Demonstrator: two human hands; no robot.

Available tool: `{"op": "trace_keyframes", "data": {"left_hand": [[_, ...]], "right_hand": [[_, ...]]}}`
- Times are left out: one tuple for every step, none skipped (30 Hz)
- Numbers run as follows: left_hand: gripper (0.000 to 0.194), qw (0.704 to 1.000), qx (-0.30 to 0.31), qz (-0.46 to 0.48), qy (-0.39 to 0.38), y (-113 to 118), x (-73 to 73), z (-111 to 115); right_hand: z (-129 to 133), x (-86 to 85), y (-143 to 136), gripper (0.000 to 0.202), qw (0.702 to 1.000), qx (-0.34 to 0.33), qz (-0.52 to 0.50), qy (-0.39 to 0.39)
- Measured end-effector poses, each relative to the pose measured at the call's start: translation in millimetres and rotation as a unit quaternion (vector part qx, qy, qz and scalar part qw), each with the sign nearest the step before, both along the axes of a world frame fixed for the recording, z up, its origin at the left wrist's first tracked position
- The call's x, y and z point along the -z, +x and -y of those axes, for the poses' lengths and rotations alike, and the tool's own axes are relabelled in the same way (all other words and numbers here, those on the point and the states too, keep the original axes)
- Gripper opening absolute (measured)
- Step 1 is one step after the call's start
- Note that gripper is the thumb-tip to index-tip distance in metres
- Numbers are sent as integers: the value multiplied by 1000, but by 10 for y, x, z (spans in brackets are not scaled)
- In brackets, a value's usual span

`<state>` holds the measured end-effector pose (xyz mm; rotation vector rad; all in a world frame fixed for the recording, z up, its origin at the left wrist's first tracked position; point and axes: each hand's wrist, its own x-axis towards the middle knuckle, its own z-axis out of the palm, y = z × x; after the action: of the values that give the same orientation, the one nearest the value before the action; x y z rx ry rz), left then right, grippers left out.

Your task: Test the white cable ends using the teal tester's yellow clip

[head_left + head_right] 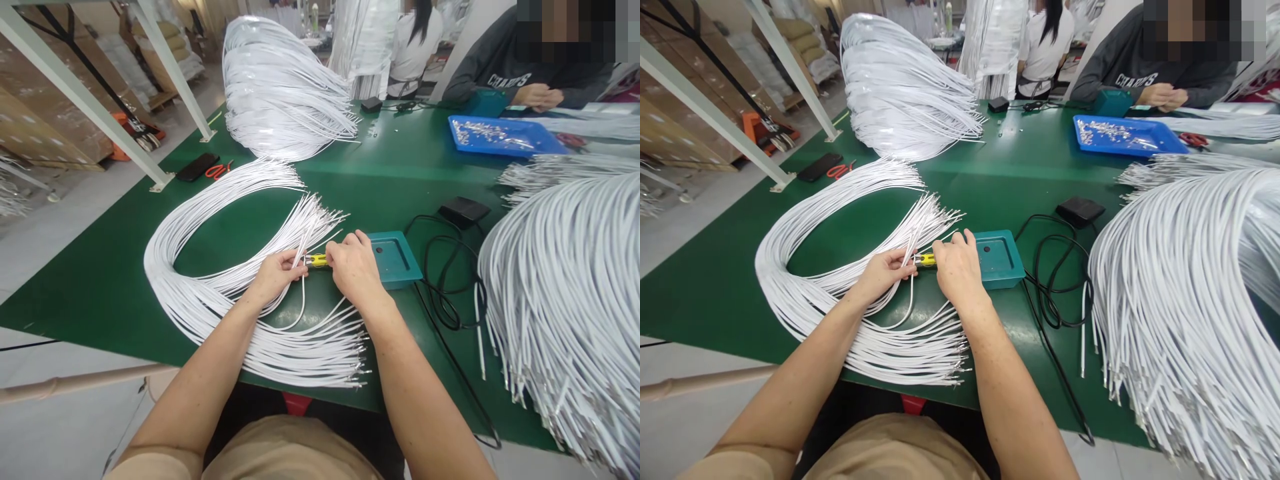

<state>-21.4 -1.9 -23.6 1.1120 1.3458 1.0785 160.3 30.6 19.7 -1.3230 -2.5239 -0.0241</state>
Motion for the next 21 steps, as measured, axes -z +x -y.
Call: {"op": "trace_keyframes", "data": {"left_hand": [[43,1000,2,-4,1,2,-1,-1],[44,1000,4,-9,0,4,-4,-2],[45,1000,5,-13,-2,6,-8,-2],[46,1000,7,-17,-3,7,-11,-2],[47,1000,10,-22,-4,7,-14,-2],[48,1000,12,-25,-3,7,-15,-3],[49,1000,14,-28,-3,6,-16,-2],[49,999,14,-30,-4,5,-15,-2],[50,999,13,-31,-6,3,-12,-2],[50,999,11,-31,-8,2,-9,-3],[51,999,9,-31,-11,1,-5,-3],[51,999,7,-30,-14,1,0,-5],[51,999,7,-29,-16,0,4,-7],[50,999,8,-29,-18,-1,7,-8],[50,999,9,-29,-21,-2,7,-10],[50,999,8,-29,-23,-5,4,-11],[51,999,5,-28,-27,-9,-2,-10],[51,999,2,-27,-30,-16,-11,-8],[52,999,-2,-26,-33,-26,-22,-5],[53,999,-3,-23,-33,-38,-35,-1],[53,999,-4,-20,-31,-52,-48,4]], "right_hand": [[-2,3,0,21,1000,1,1,0],[-2,8,-1,21,1000,2,3,1],[0,12,-2,21,1000,3,4,2],[4,15,-2,21,1000,4,6,3],[10,17,-3,21,1000,4,6,4],[18,16,-3,20,1000,2,7,4],[27,13,-1,20,1000,-3,6,3],[37,7,3,19,1000,-7,1,4],[45,2,12,18,1000,-7,-8,9],[51,-2,26,16,1000,4,-21,20],[54,-3,44,17,998,26,-34,36],[54,1,66,19,996,60,-46,54],[50,11,90,24,991,104,-54,70],[43,27,114,30,984,148,-57,81],[35,48,135,35,978,182,-56,85],[25,71,154,40,974,204,-52,84],[16,93,168,42,972,214,-49,79],[7,111,178,44,973,215,-47,73],[1,122,185,45,974,210,-46,69],[-2,124,188,45,975,207,-47,67],[0,117,188,44,974,207,-53,69]]}}
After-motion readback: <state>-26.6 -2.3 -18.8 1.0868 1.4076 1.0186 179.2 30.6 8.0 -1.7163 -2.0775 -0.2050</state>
